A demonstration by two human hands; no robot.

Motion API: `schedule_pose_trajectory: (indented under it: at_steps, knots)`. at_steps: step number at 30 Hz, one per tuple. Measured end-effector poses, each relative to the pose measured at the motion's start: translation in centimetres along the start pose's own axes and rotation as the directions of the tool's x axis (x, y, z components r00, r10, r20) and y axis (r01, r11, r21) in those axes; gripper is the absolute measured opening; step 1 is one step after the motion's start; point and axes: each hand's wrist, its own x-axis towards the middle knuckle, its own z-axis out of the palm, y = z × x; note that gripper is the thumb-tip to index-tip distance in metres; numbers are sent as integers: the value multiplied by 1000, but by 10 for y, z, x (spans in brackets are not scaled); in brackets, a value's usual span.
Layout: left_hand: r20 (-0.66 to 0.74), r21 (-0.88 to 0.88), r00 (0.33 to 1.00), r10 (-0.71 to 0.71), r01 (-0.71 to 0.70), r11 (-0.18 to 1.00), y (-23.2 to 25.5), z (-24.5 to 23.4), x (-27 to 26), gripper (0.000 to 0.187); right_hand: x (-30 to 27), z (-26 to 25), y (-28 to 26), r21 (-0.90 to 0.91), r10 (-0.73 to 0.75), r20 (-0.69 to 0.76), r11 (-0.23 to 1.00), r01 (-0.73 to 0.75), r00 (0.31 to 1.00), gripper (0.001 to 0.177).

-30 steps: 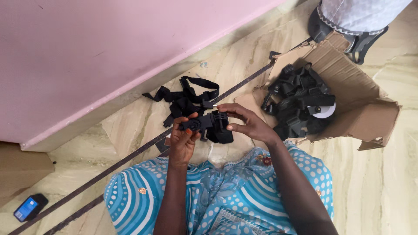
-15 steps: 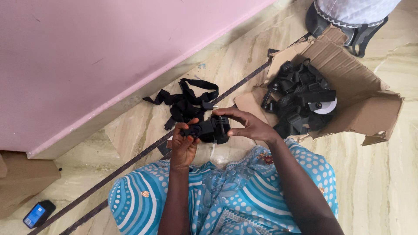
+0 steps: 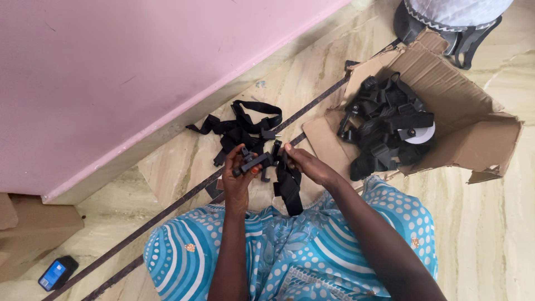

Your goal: The person sits on the floor and sorts black camera accessories, including straps and mounts, from a cardboard box onto the floor. They handle the items one by one, separating them into piles.

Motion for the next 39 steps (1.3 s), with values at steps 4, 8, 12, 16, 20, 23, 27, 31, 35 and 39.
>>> schedule_pose_trajectory:
  at_steps: [4,8,12,16,20,23,27,31,35,39]
  knots:
    - [77,89,997,19,-26,996,9,7,-2,73,2,21,0,307,43,151,948,-88,988,69]
    - [63,11,998,-1,0,1000,15,13,-3,61,-2,25,-6,96,83,108,991,-93,991,76]
    - [-65,113,998,6,2,994,9,12,2,44,-4,16,-16,-210,-216,-49,957,202,975,73]
    - [-149,298,986,76,-28,954,2,6,3,39,-9,14,-26,-184,-275,80,940,286,958,71]
    - [-180,320,979,95,-33,947,3,8,3,41,-9,19,-32,-185,-242,178,944,274,954,78]
    - [-187,298,979,85,-25,954,9,9,1,44,-9,13,-32,4,-283,169,958,286,944,73]
    - [-110,263,991,72,-41,964,12,8,1,49,-9,-5,-29,166,-311,32,939,301,950,58]
    - [-111,88,994,-3,12,996,-1,2,3,56,-8,-20,-22,115,-369,-107,918,380,923,43]
    - [-281,-128,955,-92,58,990,-12,-19,11,52,-3,-26,-26,7,-341,-241,936,353,909,39]
    - [-333,-180,929,-165,109,978,-21,-32,11,50,-13,-17,-32,-120,-328,-135,942,313,935,56]
